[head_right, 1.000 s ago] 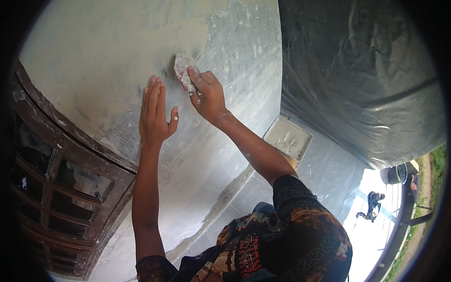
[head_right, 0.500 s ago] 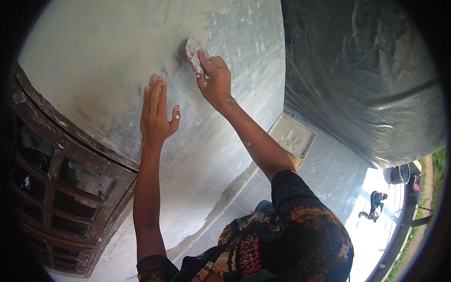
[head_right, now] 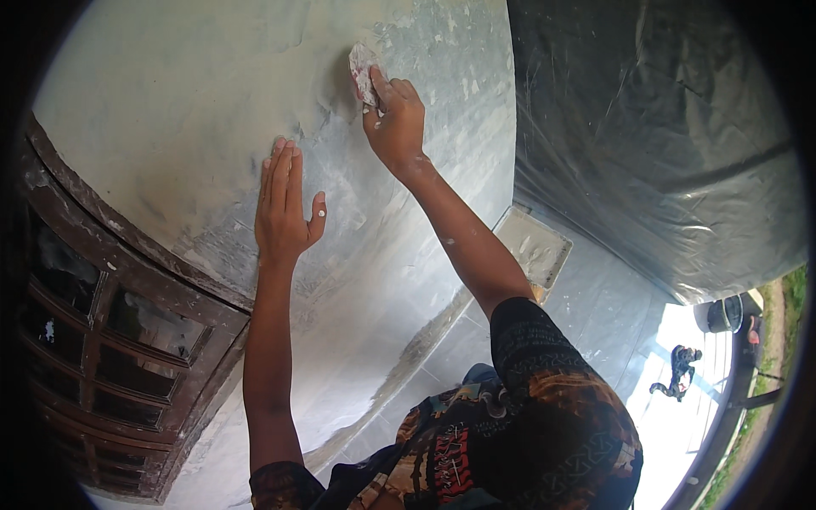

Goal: The person applies plaster putty to a wall surface near a window frame using a putty knife.

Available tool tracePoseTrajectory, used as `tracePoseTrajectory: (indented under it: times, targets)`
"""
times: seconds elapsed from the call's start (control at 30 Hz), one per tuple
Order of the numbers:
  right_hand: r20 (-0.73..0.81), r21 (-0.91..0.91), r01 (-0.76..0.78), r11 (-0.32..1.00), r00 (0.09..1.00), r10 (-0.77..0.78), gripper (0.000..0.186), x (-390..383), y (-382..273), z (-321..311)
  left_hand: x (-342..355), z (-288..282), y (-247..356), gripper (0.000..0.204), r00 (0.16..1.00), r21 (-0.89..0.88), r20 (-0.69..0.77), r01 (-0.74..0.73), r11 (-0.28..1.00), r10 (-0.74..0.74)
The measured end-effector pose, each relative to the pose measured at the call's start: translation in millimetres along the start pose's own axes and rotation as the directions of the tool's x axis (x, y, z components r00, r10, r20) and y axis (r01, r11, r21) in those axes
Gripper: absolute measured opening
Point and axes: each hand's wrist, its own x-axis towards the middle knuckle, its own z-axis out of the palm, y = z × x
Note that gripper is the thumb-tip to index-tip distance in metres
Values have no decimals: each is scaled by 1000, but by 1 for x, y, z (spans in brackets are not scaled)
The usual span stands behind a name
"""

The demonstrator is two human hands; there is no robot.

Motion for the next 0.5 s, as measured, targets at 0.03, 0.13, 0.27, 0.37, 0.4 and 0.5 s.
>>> tracePoseTrajectory:
  times: [0.03, 0.13, 0.27, 0.37, 0.4, 0.5]
  targets:
    - [-8, 4, -13, 1000, 1000, 13, 61, 12, 15, 6, 5, 2, 1, 59, 1000, 3, 13, -9, 1000, 9]
    - [3, -162, 66, 985, 998, -66, 62, 16, 31, 17, 7, 6, 2, 59, 1000, 10, 4, -6, 1000, 6]
    - [191, -68, 89, 994, 979, -75, 67, -63, 1, 13, 0, 0, -1, 59, 1000, 14, 14, 16, 1000, -16]
    - [165, 20, 68, 997, 984, -70, 65, -51, -11, -1, 1, 1, 0, 59, 1000, 15, 20, 13, 1000, -13]
    - [117, 37, 44, 998, 992, -48, 64, -36, -14, -6, 2, 2, 1, 58, 1000, 14, 23, 8, 1000, -8]
    - [51, -61, -20, 998, 998, 23, 62, 20, 7, 1, 5, 6, 2, 58, 1000, 0, 4, 2, 1000, -2]
